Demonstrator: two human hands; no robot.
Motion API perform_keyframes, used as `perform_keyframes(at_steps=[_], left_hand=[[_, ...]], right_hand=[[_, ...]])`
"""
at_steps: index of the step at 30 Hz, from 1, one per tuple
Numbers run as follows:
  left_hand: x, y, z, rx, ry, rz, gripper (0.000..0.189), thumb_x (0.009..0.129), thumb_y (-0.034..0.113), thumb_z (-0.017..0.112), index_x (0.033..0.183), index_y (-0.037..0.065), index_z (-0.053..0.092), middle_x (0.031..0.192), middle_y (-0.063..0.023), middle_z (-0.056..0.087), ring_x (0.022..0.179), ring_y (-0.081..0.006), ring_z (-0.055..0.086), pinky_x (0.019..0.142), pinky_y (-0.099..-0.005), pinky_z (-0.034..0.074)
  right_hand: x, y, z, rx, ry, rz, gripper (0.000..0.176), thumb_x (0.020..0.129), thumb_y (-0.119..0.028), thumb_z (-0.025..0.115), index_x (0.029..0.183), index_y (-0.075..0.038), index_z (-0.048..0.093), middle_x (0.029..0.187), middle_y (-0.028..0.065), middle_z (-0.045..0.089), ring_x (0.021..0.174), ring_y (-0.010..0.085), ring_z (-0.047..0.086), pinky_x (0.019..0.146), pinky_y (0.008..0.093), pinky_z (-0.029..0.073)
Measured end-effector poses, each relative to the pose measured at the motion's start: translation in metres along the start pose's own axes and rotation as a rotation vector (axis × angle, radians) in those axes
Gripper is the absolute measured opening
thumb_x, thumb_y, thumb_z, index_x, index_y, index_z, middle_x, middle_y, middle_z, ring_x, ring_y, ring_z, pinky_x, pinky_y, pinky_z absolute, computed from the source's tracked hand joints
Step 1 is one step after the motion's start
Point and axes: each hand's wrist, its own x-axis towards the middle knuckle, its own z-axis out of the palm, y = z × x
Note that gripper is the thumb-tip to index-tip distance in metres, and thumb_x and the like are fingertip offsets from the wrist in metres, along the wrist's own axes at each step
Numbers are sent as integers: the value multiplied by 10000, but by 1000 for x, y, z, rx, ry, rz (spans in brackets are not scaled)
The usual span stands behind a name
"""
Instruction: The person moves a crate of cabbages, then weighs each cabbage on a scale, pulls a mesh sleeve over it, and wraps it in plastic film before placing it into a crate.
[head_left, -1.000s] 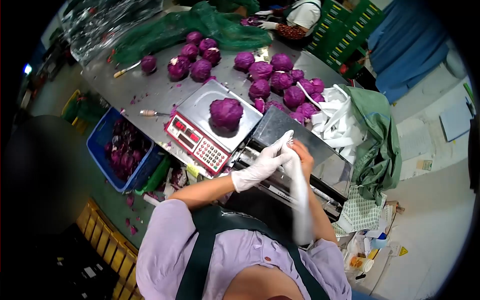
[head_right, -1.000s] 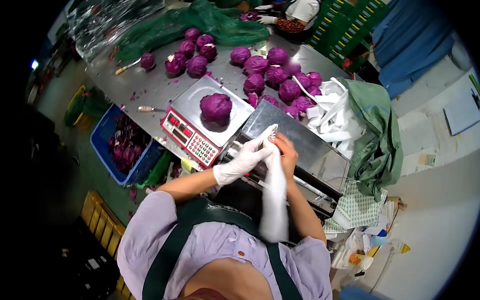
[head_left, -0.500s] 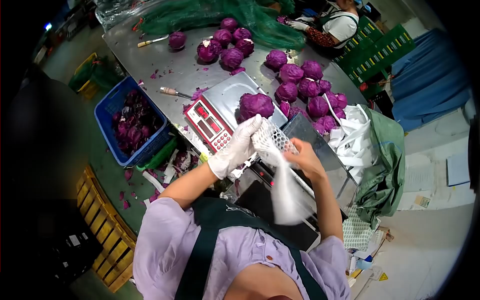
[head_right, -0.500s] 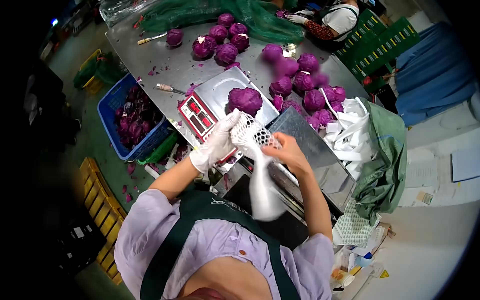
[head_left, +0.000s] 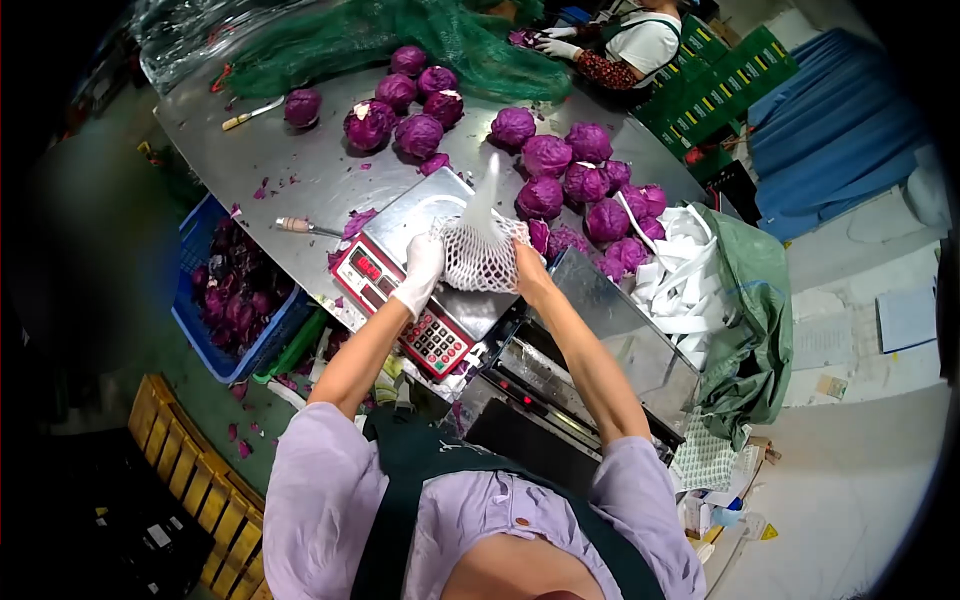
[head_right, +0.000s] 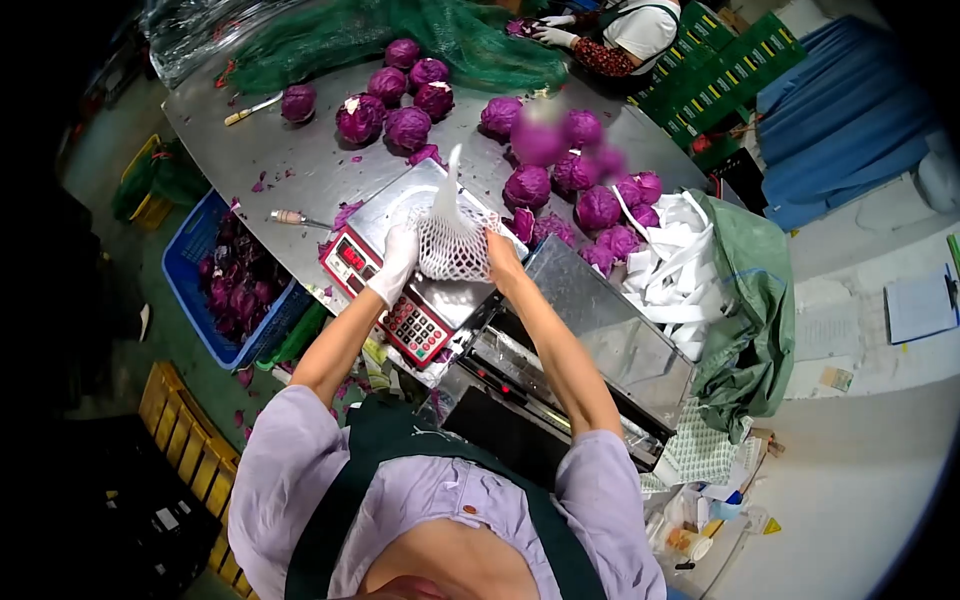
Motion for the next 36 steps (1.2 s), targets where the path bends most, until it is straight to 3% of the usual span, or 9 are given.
perform_keyframes(at_steps=[2,6,12,14,16,18,27,33,36], left_hand=[[3,-20,9,-290,11,312,493,887,444,447,864,-12,634,717,-163,635,702,-221,615,631,-336,473],[-74,27,-34,-1212,-793,-378,755,809,630,415,1202,-15,432,1148,-166,532,990,-291,550,879,-414,453],[-136,3,-29,-1463,-929,-430,697,797,393,562,1222,-120,359,1123,-243,498,1038,-324,510,904,-392,415],[-152,-1,-31,-1406,-983,-424,664,801,369,557,1220,-110,368,1122,-233,502,1036,-310,513,904,-386,417],[-165,-6,-35,-1303,-1058,-402,631,806,345,552,1218,-100,376,1121,-223,507,1034,-296,515,904,-379,419],[-176,-9,-39,-1189,-1132,-361,599,811,320,547,1216,-90,385,1120,-213,511,1031,-281,517,903,-373,421],[-206,-19,-7,-967,-1102,-247,466,832,211,523,1208,-45,423,1116,-167,530,1020,-218,528,902,-343,429],[-192,17,46,-1234,-1005,-470,381,833,245,377,1024,-34,553,978,-158,602,891,-259,593,827,-370,483],[-193,57,85,-1246,-1057,-305,322,752,139,400,917,-85,563,866,-162,622,793,-244,610,782,-362,490]], right_hand=[[-16,14,-11,-64,27,-228,492,912,-440,349,1132,-38,524,930,59,605,780,149,575,686,276,449],[-135,-7,-9,-357,72,-933,314,865,-222,473,983,60,543,720,132,578,650,176,552,606,325,434],[-221,-12,-31,-463,134,-1093,283,768,-18,467,1031,44,553,885,169,618,745,206,619,662,312,478],[-239,-2,-35,-229,21,-846,219,819,-27,486,1008,48,567,906,142,625,728,187,617,651,290,492],[-252,4,-44,490,-290,-72,176,864,-62,493,975,43,580,878,122,623,697,155,609,612,266,504],[-257,25,-47,206,-387,36,198,892,-150,491,897,25,582,794,95,614,696,145,606,557,271,500],[-217,57,-48,727,-200,173,201,874,-134,488,923,33,588,746,55,626,588,106,595,530,216,500],[-213,94,-107,-82,250,-421,203,821,-149,588,989,-36,574,723,61,608,579,93,540,496,217,436],[-204,89,-166,315,30,-385,445,864,-423,517,1115,-56,524,1014,63,606,832,133,571,670,298,479]])
